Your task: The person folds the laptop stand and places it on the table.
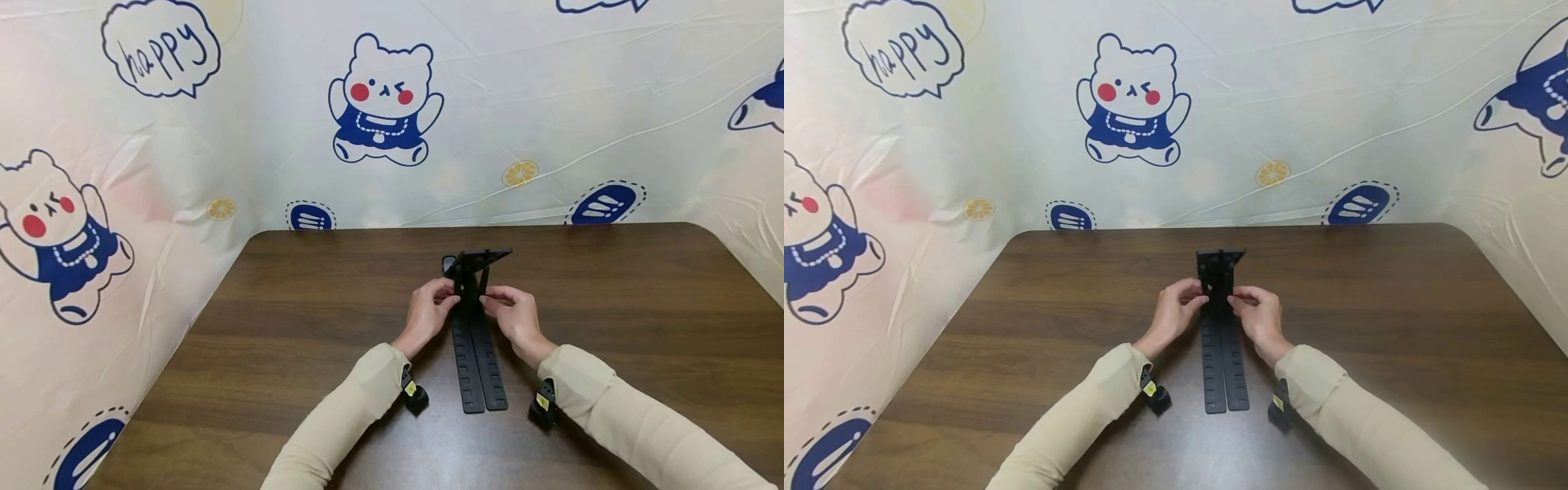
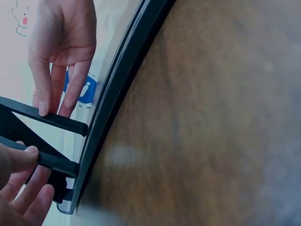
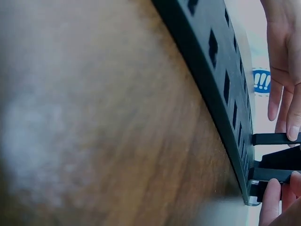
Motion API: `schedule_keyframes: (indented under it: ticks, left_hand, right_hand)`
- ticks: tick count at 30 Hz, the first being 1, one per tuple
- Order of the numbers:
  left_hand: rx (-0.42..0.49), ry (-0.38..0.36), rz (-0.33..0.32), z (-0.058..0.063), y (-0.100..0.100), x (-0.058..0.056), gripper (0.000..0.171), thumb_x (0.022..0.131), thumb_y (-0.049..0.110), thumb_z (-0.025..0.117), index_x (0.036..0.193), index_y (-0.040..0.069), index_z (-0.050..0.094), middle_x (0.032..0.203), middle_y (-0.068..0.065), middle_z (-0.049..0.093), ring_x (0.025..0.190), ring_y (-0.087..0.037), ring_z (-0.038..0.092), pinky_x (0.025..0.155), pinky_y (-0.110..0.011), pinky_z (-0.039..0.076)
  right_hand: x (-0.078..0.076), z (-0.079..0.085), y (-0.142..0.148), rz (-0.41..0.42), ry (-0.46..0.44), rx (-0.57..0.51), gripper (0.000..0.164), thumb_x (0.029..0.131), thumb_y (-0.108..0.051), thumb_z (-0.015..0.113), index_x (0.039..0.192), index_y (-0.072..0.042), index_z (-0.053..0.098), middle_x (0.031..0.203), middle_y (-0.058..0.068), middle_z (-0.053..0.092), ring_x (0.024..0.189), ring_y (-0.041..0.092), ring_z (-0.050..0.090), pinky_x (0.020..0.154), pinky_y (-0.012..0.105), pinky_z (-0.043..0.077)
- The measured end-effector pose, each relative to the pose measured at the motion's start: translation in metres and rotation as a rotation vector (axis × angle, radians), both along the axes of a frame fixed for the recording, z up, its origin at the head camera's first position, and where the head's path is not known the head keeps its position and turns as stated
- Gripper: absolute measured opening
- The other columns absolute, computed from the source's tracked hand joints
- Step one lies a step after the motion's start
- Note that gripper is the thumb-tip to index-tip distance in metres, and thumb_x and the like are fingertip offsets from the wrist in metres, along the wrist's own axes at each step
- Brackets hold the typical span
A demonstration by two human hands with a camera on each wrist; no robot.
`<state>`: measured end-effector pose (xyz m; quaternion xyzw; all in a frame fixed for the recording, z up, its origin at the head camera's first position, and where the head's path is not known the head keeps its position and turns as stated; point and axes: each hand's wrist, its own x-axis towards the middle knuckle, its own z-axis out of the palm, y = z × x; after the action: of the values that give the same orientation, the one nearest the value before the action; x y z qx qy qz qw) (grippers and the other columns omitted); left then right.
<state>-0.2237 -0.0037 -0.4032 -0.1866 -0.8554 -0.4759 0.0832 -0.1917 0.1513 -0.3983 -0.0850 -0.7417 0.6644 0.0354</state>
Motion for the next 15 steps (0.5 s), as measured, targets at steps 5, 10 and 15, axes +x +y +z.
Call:
schedule_keyframes:
  ticks: [5, 10, 15]
  left_hand:
    - [0.021, -0.006, 0.018, -0.001, 0.001, -0.004, 0.009, 0.081, 0.007, 0.064, 0.089, 0.006, 0.065, 0.085, -0.004, 0.063, 0.08, -0.014, 0.061, 0.072, -0.022, 0.048]
    - [0.03, -0.004, 0.045, -0.002, 0.003, -0.009, 0.008, 0.08, 0.008, 0.065, 0.088, 0.007, 0.066, 0.086, -0.003, 0.063, 0.08, -0.013, 0.062, 0.071, -0.021, 0.048]
    - [0.047, -0.015, 0.075, -0.003, 0.004, -0.012, 0.007, 0.079, 0.008, 0.066, 0.087, 0.008, 0.067, 0.086, -0.002, 0.064, 0.079, -0.011, 0.062, 0.07, -0.02, 0.048]
  right_hand:
    - [-0.003, 0.001, -0.001, -0.013, -0.016, -0.014, 0.026, 0.084, -0.003, 0.059, 0.107, 0.009, 0.058, 0.104, 0.02, 0.058, 0.089, 0.027, 0.061, 0.073, 0.029, 0.05]
    - [-0.007, 0.002, -0.001, -0.021, -0.028, -0.013, 0.028, 0.084, -0.003, 0.059, 0.109, 0.009, 0.056, 0.106, 0.021, 0.056, 0.092, 0.028, 0.06, 0.074, 0.028, 0.049]
    - [-0.009, 0.003, 0.0, -0.011, -0.017, -0.014, 0.028, 0.083, -0.003, 0.06, 0.108, 0.009, 0.057, 0.105, 0.021, 0.057, 0.09, 0.028, 0.06, 0.074, 0.029, 0.049]
